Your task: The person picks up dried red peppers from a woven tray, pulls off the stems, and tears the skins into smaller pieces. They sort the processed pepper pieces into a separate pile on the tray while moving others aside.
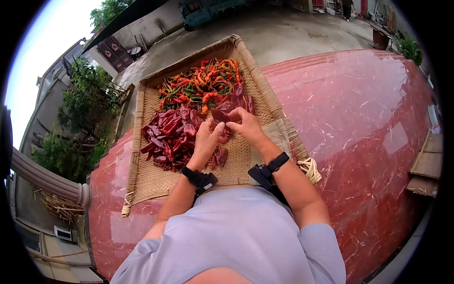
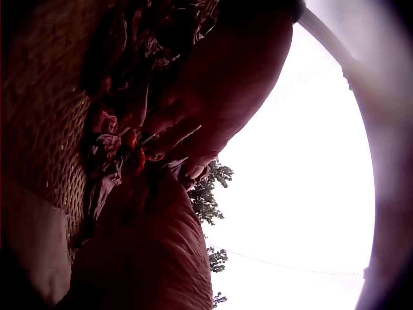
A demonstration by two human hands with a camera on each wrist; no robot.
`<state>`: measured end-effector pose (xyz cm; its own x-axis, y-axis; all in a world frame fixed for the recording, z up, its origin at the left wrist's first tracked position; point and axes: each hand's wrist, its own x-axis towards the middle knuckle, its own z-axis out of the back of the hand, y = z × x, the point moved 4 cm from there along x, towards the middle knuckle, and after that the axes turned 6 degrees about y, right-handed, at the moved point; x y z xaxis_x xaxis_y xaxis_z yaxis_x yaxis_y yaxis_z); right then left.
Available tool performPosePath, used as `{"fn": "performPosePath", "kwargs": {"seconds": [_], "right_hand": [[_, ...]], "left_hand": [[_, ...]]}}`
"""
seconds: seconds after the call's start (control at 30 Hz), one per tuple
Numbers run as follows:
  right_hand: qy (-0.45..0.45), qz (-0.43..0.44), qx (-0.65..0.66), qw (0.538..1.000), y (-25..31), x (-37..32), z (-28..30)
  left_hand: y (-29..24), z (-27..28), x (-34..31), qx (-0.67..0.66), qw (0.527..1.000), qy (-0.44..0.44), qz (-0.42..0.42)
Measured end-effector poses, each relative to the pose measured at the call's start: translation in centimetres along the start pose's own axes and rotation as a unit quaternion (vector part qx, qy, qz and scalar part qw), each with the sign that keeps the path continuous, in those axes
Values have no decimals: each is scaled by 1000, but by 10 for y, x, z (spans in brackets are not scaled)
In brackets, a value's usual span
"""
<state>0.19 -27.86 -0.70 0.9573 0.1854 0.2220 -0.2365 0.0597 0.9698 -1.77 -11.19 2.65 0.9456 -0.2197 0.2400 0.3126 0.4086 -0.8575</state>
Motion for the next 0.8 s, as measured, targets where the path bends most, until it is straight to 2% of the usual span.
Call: {"fn": "performPosePath", "kwargs": {"seconds": [0.03,0.07,0.1,0.13,0.17,0.2,0.23,0.3,0.37,0.4,0.43,0.5,0.53,0.57,0.6,0.63,0.7,0.8], "right_hand": [[30,17,33,999,5,-1,-5],[83,17,61,995,10,-5,-9],[69,14,67,995,19,-9,-8],[55,11,72,996,27,-11,-7],[40,8,78,996,30,-11,-6],[-4,54,-52,997,25,-7,1],[-21,60,-125,990,19,-5,5],[-51,70,-267,960,7,-5,8],[-58,70,-335,938,-6,-5,4],[-62,77,-356,929,-7,-6,2],[-67,85,-378,920,-5,-6,1],[-42,21,-428,903,1,-5,-3],[-28,-11,-452,891,3,-5,-5],[-16,10,-458,889,-1,-4,-6],[-5,32,-464,885,-5,-3,-5],[6,55,-470,881,-8,-3,-5],[-27,56,-394,917,-9,-3,-2],[-27,14,-269,963,8,-6,0]], "left_hand": [[-5,0,-3,-49,997,17,54],[-12,2,-5,-111,992,21,62],[-15,4,-6,-172,982,25,71],[-14,9,-4,-208,977,5,40],[-12,19,-3,-189,980,-37,40],[-8,32,-1,-163,983,-65,47],[-6,46,3,-136,985,-93,52],[-2,72,2,-149,963,-189,120],[2,95,5,-7,958,-283,53],[-31,96,-7,66,939,-325,93],[-34,92,-9,67,944,-317,64],[-37,86,-11,70,952,-298,6],[-39,77,-10,106,963,-241,-46],[-38,64,-6,57,980,-186,-47],[-37,53,-6,87,983,-137,-85],[-34,43,-7,88,990,-86,-71],[-27,26,-7,94,994,-5,-55],[-23,11,-10,81,995,2,-51]]}}
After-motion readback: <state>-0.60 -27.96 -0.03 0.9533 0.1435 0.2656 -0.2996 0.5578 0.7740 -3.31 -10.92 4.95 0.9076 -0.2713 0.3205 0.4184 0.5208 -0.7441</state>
